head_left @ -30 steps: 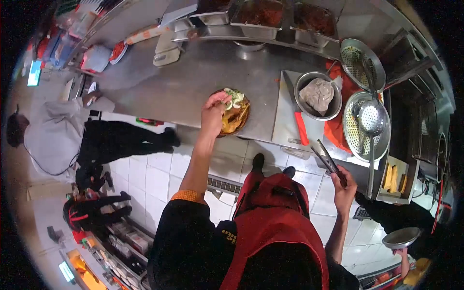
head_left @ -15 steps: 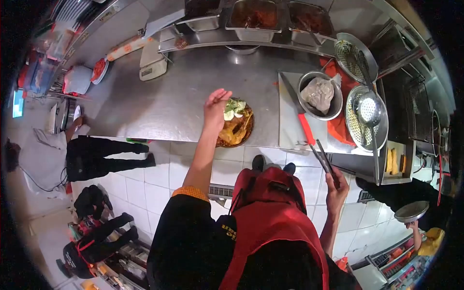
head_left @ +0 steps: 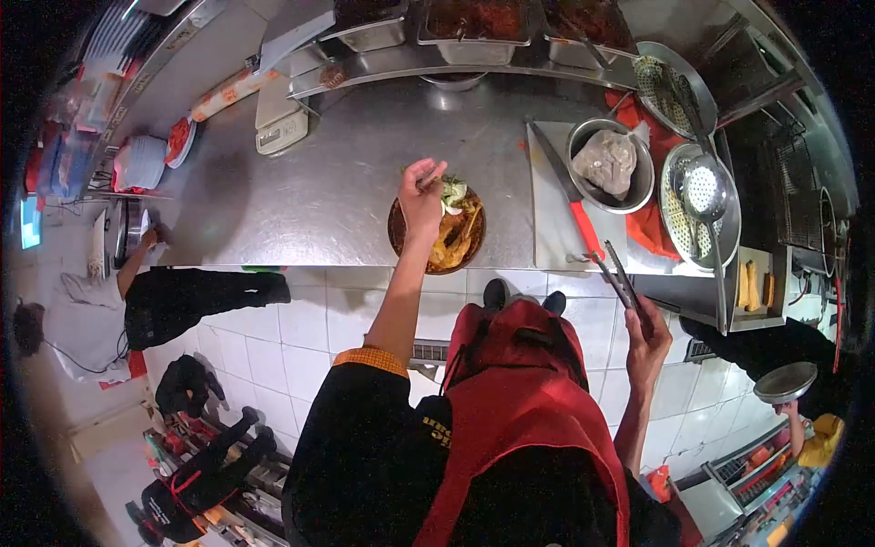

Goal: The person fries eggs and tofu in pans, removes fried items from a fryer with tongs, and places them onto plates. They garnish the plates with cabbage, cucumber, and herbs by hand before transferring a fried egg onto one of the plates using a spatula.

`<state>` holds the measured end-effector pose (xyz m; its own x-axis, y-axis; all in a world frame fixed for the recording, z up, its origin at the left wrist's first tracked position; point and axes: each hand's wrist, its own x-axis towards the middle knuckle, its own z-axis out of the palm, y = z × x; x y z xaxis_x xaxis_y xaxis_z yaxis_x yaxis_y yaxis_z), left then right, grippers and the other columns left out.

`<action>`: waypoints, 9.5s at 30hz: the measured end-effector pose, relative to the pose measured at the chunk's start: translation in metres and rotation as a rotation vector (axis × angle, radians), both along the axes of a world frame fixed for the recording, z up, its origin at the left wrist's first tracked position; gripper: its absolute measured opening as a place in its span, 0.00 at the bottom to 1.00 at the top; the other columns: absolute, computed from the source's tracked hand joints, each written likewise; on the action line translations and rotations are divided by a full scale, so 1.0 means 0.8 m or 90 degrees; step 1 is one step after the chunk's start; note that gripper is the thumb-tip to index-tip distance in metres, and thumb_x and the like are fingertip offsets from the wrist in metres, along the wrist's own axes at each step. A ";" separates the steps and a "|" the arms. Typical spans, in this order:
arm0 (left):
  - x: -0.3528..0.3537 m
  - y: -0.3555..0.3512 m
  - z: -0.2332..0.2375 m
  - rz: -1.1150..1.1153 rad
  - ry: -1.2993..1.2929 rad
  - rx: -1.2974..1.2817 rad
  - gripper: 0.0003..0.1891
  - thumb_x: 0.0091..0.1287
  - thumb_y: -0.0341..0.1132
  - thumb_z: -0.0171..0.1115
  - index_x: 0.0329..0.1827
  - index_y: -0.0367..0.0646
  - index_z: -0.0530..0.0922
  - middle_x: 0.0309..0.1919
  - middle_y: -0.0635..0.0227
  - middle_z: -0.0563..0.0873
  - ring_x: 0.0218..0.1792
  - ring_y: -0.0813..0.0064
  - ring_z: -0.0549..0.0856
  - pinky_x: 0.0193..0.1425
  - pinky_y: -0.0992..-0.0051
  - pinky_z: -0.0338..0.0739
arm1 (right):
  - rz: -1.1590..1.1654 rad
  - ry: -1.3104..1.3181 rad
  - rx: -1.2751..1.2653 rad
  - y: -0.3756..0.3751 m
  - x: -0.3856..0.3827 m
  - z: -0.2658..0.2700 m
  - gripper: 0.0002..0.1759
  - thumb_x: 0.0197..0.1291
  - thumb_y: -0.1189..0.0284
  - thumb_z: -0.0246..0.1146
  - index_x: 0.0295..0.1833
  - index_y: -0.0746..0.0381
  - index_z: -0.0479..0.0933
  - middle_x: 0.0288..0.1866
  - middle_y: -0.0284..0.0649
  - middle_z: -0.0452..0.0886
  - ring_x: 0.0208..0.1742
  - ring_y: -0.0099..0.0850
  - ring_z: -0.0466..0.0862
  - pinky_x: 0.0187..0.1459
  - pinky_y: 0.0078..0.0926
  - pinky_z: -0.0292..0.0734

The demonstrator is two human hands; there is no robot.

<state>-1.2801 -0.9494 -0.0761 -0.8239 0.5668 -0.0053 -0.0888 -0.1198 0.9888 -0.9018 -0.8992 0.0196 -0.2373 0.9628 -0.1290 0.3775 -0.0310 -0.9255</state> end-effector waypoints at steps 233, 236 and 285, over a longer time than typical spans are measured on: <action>1.738 1.136 -0.305 -0.036 -0.242 -0.115 0.27 0.56 0.51 0.61 0.46 0.33 0.75 0.36 0.46 0.81 0.40 0.50 0.81 0.45 0.59 0.76 | 0.088 -0.185 -0.186 1.241 1.346 -0.099 0.13 0.61 0.81 0.47 0.51 0.73 0.69 0.35 0.42 0.77 0.29 0.24 0.77 0.29 0.11 0.77; 1.760 1.118 -0.308 0.045 -0.191 -0.049 0.24 0.57 0.51 0.61 0.39 0.33 0.75 0.31 0.48 0.81 0.35 0.51 0.82 0.37 0.59 0.75 | 0.140 -0.253 -0.107 1.269 1.351 -0.117 0.12 0.62 0.79 0.48 0.48 0.72 0.71 0.33 0.39 0.76 0.25 0.21 0.74 0.24 0.10 0.70; 1.831 0.322 -0.226 0.144 -0.342 -0.628 0.14 0.58 0.37 0.58 0.38 0.33 0.78 0.10 0.72 0.68 0.07 0.80 0.65 0.08 0.76 0.57 | 0.222 0.151 -0.469 1.242 1.272 -0.146 0.06 0.61 0.77 0.53 0.32 0.69 0.70 0.23 0.41 0.74 0.16 0.18 0.66 0.14 0.14 0.60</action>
